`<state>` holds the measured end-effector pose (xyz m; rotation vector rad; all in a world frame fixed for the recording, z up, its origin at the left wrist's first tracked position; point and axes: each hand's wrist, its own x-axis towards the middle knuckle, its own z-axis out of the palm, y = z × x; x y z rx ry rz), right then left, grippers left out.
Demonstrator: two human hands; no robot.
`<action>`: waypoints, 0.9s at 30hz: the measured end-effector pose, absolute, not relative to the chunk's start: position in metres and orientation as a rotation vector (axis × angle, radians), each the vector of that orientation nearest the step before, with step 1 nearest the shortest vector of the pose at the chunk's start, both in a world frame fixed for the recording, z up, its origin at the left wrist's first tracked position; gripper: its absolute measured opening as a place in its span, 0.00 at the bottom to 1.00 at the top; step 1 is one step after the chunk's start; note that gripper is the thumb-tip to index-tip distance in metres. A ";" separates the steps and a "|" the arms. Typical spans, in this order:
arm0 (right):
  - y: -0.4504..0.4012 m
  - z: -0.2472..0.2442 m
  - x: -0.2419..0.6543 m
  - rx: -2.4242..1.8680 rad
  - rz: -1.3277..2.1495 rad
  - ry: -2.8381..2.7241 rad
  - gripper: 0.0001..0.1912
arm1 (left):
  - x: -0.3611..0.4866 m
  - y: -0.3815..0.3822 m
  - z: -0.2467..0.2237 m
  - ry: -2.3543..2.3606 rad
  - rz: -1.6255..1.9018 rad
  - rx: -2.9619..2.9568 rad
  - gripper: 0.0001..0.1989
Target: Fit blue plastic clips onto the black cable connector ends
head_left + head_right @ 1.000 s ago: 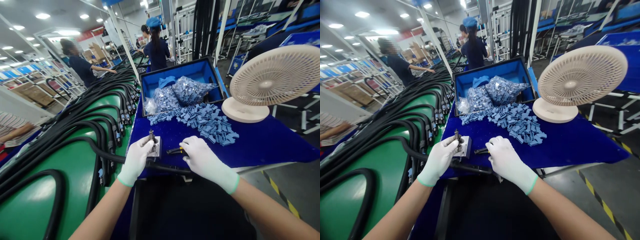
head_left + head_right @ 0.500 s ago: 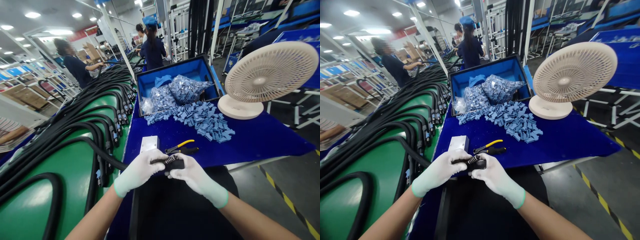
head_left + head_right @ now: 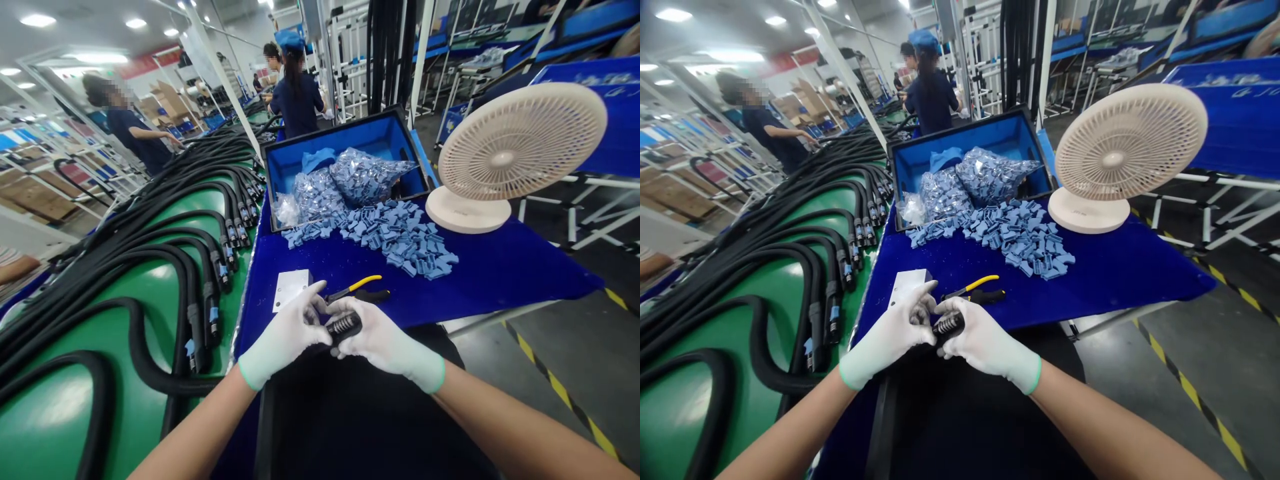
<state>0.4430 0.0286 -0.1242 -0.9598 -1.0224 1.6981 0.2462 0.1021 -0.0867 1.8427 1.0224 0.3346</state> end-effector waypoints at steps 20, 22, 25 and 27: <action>0.119 -0.120 0.505 -2.128 0.221 -1.850 0.16 | 0.203 0.105 -0.071 0.936 1.359 0.920 0.09; 0.147 -0.122 0.525 -2.277 0.111 -1.831 0.15 | 0.205 0.120 -0.064 0.972 1.408 1.069 0.08; 0.167 -0.129 0.536 -2.296 0.093 -1.880 0.12 | 0.208 0.145 -0.060 0.967 1.433 1.235 0.09; 0.169 -0.135 0.539 -2.289 0.067 -1.911 0.12 | 0.207 0.162 -0.061 0.941 1.410 1.314 0.10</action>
